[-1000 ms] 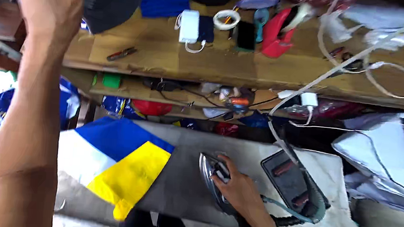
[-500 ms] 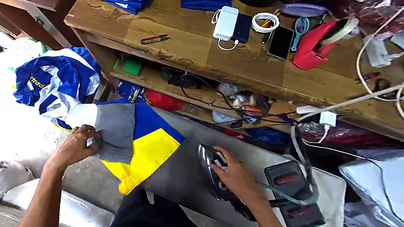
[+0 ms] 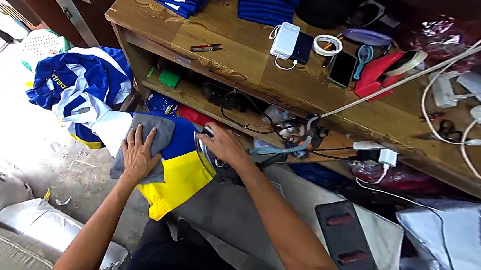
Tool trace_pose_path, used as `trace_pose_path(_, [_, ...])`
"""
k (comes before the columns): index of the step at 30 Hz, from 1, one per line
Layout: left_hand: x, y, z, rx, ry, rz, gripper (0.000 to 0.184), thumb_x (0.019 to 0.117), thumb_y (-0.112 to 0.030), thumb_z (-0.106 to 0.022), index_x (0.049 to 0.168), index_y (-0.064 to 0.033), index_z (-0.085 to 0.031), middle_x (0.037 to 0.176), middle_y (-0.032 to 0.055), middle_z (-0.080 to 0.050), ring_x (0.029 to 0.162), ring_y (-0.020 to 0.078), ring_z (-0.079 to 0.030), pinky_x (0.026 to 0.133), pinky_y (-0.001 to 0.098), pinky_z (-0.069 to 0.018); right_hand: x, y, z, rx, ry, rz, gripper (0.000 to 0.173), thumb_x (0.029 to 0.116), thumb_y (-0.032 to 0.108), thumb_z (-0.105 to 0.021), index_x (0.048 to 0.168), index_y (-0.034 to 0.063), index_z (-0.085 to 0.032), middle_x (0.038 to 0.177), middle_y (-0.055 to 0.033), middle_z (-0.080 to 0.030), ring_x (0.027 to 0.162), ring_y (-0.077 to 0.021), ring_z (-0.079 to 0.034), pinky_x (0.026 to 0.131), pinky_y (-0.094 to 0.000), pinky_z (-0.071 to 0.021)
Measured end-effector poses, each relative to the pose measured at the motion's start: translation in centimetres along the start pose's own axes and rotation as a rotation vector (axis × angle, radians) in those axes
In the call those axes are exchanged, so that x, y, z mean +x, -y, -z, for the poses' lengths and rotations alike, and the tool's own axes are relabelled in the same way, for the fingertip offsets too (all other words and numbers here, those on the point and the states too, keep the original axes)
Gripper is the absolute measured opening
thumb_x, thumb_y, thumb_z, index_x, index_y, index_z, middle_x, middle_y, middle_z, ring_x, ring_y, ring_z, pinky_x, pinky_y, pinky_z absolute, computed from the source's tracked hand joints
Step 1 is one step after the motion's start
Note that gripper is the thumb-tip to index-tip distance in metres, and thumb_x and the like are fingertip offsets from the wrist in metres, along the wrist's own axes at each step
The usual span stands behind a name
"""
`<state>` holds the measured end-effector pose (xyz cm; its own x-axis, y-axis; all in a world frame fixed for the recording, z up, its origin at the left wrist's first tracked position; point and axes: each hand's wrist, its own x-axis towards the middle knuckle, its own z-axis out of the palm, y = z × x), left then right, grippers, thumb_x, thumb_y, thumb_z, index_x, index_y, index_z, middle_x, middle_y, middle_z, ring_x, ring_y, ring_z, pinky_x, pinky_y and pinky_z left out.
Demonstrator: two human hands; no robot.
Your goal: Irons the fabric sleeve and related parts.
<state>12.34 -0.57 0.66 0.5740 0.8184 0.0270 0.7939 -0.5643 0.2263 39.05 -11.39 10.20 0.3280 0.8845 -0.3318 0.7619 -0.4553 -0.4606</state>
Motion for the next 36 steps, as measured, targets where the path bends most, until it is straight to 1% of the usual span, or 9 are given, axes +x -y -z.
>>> trace_pose_path(9, [0.7, 4.7, 0.0, -0.015, 0.049, -0.101, 0.077, 0.0881, -0.062, -0.056, 0.158, -0.0352, -0.039, 0.171, 0.0103, -0.023, 0.156, 0.0420, -0.018, 0.114, 0.0726, -0.0198, -5.8, -1.9, -1.1, -0.060, 0.136, 0.118, 0.057, 0.0955, 0.056, -0.064, 0.139, 0.0189, -0.059, 0.099, -0.0163, -0.072, 0.089, -0.0362, -0.071, 0.078, -0.0590, -0.0552])
trace_pose_path(13, [0.9, 4.7, 0.0, -0.023, 0.076, -0.089, 0.079, 0.0869, -0.064, -0.057, 0.159, -0.0377, -0.037, 0.171, 0.0084, -0.022, 0.157, 0.0398, -0.017, 0.115, 0.0719, -0.0181, -6.1, 3.4, -2.4, -0.140, 0.321, 0.182, 0.048, 0.0961, 0.034, -0.067, 0.143, 0.0260, -0.056, 0.107, -0.0169, -0.073, 0.097, -0.0397, -0.070, 0.081, -0.0615, -0.0542])
trace_pose_path(18, [1.1, 5.1, 0.2, -0.048, 0.077, -0.076, 0.079, 0.0844, -0.062, -0.062, 0.157, -0.0404, -0.040, 0.170, 0.0064, -0.025, 0.156, 0.0387, -0.020, 0.115, 0.0707, -0.0198, -7.0, 7.4, -5.8, -0.235, 0.428, 0.368, 0.049, 0.0913, 0.012, -0.063, 0.138, 0.0244, -0.057, 0.095, -0.0176, -0.071, 0.087, -0.0415, -0.070, 0.070, -0.0609, -0.0532])
trace_pose_path(22, [1.5, 4.8, 1.0, -0.180, -0.032, -0.067, 0.054, 0.0877, -0.041, -0.062, 0.141, -0.0305, -0.062, 0.157, 0.0077, -0.047, 0.142, 0.0407, -0.041, 0.103, 0.0666, -0.0347, -8.8, 5.4, -5.3, -0.205, 0.388, 0.254, 0.047, 0.0916, 0.015, -0.062, 0.138, 0.0224, -0.056, 0.095, -0.0176, -0.071, 0.088, -0.0406, -0.071, 0.071, -0.0604, -0.0535])
trace_pose_path(24, [1.3, 3.5, 2.0, -0.259, -0.084, -0.071, 0.046, 0.0874, -0.030, -0.062, 0.132, -0.0223, -0.069, 0.149, 0.0089, -0.055, 0.132, 0.0411, -0.049, 0.094, 0.0639, -0.0414, -10.0, 3.2, -4.6, -0.169, 0.308, 0.131, 0.048, 0.0920, 0.019, -0.063, 0.139, 0.0236, -0.056, 0.096, -0.0171, -0.072, 0.088, -0.0397, -0.071, 0.072, -0.0597, -0.0546])
trace_pose_path(27, [-0.6, -1.7, 3.1, -0.324, -0.020, -0.141, 0.046, 0.0842, -0.031, -0.071, 0.129, -0.0218, -0.070, 0.149, 0.0083, -0.055, 0.132, 0.0405, -0.050, 0.095, 0.0644, -0.0446, -12.5, -1.2, -3.7, -0.131, 0.214, -0.008, 0.049, 0.0925, 0.023, -0.065, 0.140, 0.0254, -0.057, 0.098, -0.0163, -0.073, 0.087, -0.0391, -0.072, 0.073, -0.0603, -0.0554])
trace_pose_path(29, [-2.5, -6.3, 1.6, -0.328, 0.085, -0.242, 0.051, 0.0834, -0.040, -0.074, 0.132, -0.0277, -0.069, 0.153, 0.0082, -0.052, 0.134, 0.0402, -0.049, 0.098, 0.0643, -0.0443, -14.6, -4.6, -2.9, -0.098, 0.166, -0.091, 0.049, 0.0927, 0.025, -0.066, 0.141, 0.0265, -0.058, 0.098, -0.0166, -0.074, 0.088, -0.0393, -0.072, 0.075, -0.0615, -0.0556])
trace_pose_path(33, [-5.8, -13.4, -2.6, -0.189, 0.302, -0.425, 0.069, 0.0871, -0.051, -0.066, 0.152, -0.0370, -0.049, 0.164, 0.0109, -0.039, 0.142, 0.0460, -0.041, 0.102, 0.0682, -0.0383, -18.2, -11.4, -1.4, -0.024, 0.025, -0.215, 0.052, 0.0917, 0.028, -0.071, 0.142, 0.0236, -0.060, 0.106, -0.0195, -0.074, 0.091, -0.0419, -0.072, 0.079, -0.0648, -0.0554])
trace_pose_path(36, [-6.6, -16.3, -3.5, -0.198, 0.269, -0.499, 0.065, 0.0850, -0.046, -0.069, 0.148, -0.0354, -0.055, 0.159, 0.0123, -0.046, 0.138, 0.0464, -0.046, 0.097, 0.0662, -0.0428, -20.3, -15.8, 0.0, 0.014, -0.106, -0.281, 0.066, 0.0854, 0.032, -0.081, 0.146, 0.0206, -0.056, 0.104, -0.0230, -0.073, 0.088, -0.0444, -0.072, 0.078, -0.0665, -0.0542])
